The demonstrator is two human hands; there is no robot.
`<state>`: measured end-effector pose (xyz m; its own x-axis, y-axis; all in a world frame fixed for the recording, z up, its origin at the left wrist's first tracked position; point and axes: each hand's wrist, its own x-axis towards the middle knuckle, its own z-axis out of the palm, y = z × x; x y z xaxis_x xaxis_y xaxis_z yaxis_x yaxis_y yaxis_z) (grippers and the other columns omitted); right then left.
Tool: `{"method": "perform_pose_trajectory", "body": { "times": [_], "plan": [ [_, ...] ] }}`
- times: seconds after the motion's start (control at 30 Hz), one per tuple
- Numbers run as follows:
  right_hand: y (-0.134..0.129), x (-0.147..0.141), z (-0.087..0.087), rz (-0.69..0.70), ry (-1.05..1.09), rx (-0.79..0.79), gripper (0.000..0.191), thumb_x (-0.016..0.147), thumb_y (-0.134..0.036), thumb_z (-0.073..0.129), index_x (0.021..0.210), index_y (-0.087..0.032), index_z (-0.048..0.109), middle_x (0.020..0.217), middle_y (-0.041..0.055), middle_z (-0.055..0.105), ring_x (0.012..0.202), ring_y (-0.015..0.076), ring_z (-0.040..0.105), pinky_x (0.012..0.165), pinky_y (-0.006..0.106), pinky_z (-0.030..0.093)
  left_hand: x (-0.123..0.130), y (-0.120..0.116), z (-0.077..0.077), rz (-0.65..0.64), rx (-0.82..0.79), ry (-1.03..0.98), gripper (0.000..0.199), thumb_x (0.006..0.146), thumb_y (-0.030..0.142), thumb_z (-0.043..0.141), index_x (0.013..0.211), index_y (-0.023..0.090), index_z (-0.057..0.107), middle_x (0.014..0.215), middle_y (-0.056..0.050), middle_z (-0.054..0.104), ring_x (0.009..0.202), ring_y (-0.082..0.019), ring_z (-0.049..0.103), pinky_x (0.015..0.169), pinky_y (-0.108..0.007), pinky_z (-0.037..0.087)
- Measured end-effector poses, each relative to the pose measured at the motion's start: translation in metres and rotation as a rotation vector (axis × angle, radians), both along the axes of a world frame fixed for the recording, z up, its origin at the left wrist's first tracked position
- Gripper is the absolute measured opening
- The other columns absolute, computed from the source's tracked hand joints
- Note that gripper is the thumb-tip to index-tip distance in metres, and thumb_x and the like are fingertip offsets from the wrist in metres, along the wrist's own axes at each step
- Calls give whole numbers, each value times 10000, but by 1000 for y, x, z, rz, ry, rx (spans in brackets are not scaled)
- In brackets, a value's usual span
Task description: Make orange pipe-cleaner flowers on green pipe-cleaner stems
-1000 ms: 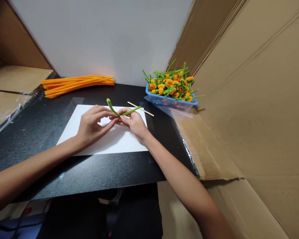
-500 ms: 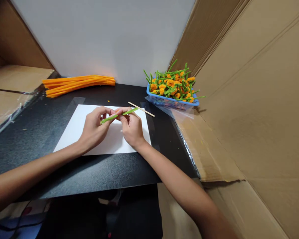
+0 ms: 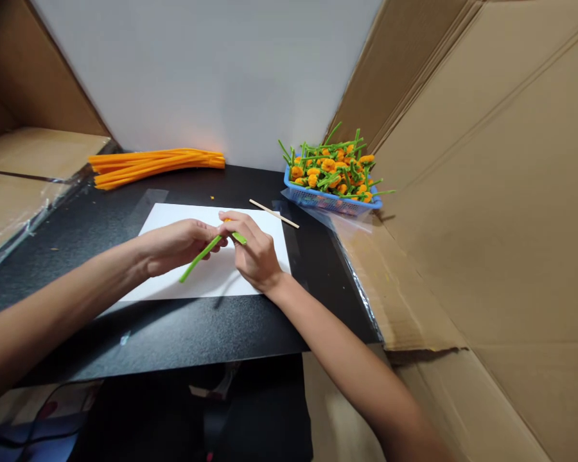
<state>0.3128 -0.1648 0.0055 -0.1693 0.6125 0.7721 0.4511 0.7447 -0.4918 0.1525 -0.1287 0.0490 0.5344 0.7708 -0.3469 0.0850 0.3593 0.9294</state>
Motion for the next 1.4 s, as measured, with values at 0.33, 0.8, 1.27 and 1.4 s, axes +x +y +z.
{"method": "perform_pose_trajectory", "body": {
  "times": [0.33,0.8,1.27,1.4],
  "plan": [
    [8,-8,-3,113,353,-320,99,964,-257,544,917,-229,628,1090,72,695,1075,214,654,960,395,542,13,-14,-26,411,798,272,270,855,394,604,764,150,673,710,-28,637,641,-146,479,629,-281,339],
    [5,-9,0,203,554,-479,97,924,-285,625,977,-247,553,1126,57,718,1082,210,670,991,416,528,17,-11,-40,427,701,83,252,836,406,652,771,165,619,785,-27,645,681,-141,526,629,-275,397],
    [11,0,1,182,548,-624,315,907,-452,622,1062,-256,432,1166,106,721,1009,213,708,816,368,599,18,-3,-35,183,268,-268,409,623,384,854,869,118,665,806,-58,680,725,-164,637,642,-279,521],
    [11,-1,1,145,504,-579,282,886,-427,652,1035,-234,509,1114,92,719,1003,207,700,848,359,589,18,-3,-36,226,252,-316,389,585,311,875,827,132,629,783,-34,685,725,-160,654,709,-297,533]
  ]
}}
